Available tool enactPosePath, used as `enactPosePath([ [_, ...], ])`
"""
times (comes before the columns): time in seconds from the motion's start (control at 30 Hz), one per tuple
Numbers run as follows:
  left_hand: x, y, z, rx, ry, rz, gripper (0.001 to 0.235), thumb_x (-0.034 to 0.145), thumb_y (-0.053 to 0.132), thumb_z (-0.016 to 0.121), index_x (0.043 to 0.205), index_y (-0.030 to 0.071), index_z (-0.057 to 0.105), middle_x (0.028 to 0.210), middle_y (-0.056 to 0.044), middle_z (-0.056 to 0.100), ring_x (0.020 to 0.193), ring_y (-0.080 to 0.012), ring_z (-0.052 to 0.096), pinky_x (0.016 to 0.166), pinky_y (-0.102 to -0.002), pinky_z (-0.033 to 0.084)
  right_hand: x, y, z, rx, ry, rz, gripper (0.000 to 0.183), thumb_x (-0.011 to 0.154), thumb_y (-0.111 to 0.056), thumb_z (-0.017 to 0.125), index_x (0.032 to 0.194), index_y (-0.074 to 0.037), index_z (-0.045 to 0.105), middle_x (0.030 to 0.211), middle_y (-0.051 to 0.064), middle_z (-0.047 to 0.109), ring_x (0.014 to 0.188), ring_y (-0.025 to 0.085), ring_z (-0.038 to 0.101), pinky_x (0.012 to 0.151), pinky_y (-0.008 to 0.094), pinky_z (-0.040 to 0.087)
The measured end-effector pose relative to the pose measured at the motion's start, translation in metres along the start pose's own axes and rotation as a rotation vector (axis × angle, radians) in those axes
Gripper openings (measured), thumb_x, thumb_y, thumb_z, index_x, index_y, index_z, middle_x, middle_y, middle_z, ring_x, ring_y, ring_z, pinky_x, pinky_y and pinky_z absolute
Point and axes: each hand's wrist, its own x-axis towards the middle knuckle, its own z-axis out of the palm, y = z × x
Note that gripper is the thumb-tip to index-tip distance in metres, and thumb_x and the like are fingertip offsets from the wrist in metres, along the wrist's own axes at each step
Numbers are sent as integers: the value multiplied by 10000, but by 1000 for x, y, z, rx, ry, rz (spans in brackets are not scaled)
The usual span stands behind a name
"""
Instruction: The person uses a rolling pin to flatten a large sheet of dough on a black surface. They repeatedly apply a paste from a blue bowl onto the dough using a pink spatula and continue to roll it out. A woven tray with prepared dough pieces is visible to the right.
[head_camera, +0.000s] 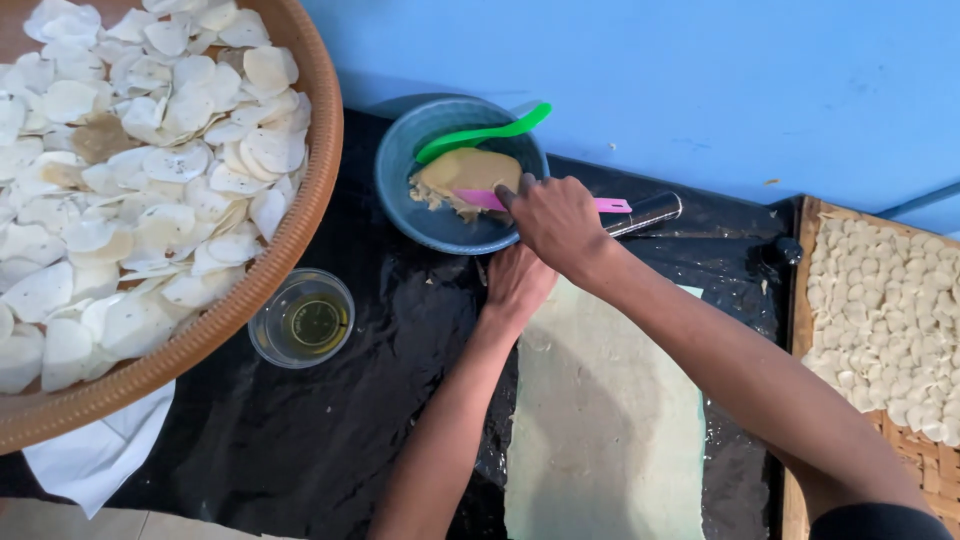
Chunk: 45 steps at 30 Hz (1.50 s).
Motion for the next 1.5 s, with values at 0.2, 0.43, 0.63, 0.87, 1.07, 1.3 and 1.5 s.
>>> enactPosePath([
  [0.2, -4, 0, 5, -69, 94, 11, 241, 896, 244, 651, 1000, 34, 709, 878, -233, 727, 832, -443, 692, 707, -568, 527, 10, -2, 6, 5, -44, -25, 327, 895, -183, 620, 1211, -145, 695, 917, 103, 692, 711, 298, 719, 556, 417, 528],
  [0.43, -13, 15, -17, 42, 26, 103, 221, 942, 282, 690, 892, 69, 720, 843, -196, 728, 808, -399, 712, 718, -530, 546, 32, 8, 12, 118, -169, -44, 176, 954, -216, 611, 1046, -143, 743, 893, 122, 728, 814, 325, 743, 666, 443, 581],
  [0.63, -10, 24, -29, 56, 122, 157, 441, 893, 379, 768, 1098, 18, 621, 898, -201, 708, 776, -382, 702, 658, -508, 539, 44, 24, 16, 311, -248, 57, 208, 992, -225, 595, 981, -141, 785, 937, 144, 756, 898, 366, 731, 777, 491, 577],
  [0.87, -12, 28, -35, 196, 223, 215, 740, 866, 420, 791, 1349, -28, 452, 991, -222, 692, 855, -386, 693, 718, -481, 528, 52, 30, 10, 507, -425, 169, 282, 894, -279, 670, 1147, -250, 792, 1088, 96, 762, 1008, 365, 713, 855, 469, 573],
  [1.07, -12, 27, -36, 246, 235, 211, 756, 850, 455, 797, 1333, -28, 473, 1048, -226, 691, 937, -387, 686, 797, -493, 525, 59, 23, 24, 600, -484, -3, 300, 898, -343, 676, 1149, -216, 782, 1093, 86, 770, 1045, 323, 710, 887, 428, 564],
  [1.3, -12, 29, -40, 230, 255, 224, 827, 840, 446, 801, 1387, -71, 460, 1124, -262, 683, 1003, -400, 672, 845, -491, 525, 57, 44, 51, 879, -434, -103, 370, 912, -363, 664, 1125, -88, 788, 967, 127, 790, 872, 256, 750, 802, 383, 564],
  [1.5, -12, 25, -35, 231, 219, 185, 795, 844, 467, 823, 1327, -64, 481, 1096, -254, 674, 1010, -395, 681, 844, -485, 539, 41, 55, 22, 1128, -536, 90, 445, 946, -399, 664, 988, 23, 799, 628, 18, 576, 612, 118, 517, 575, 340, 450],
])
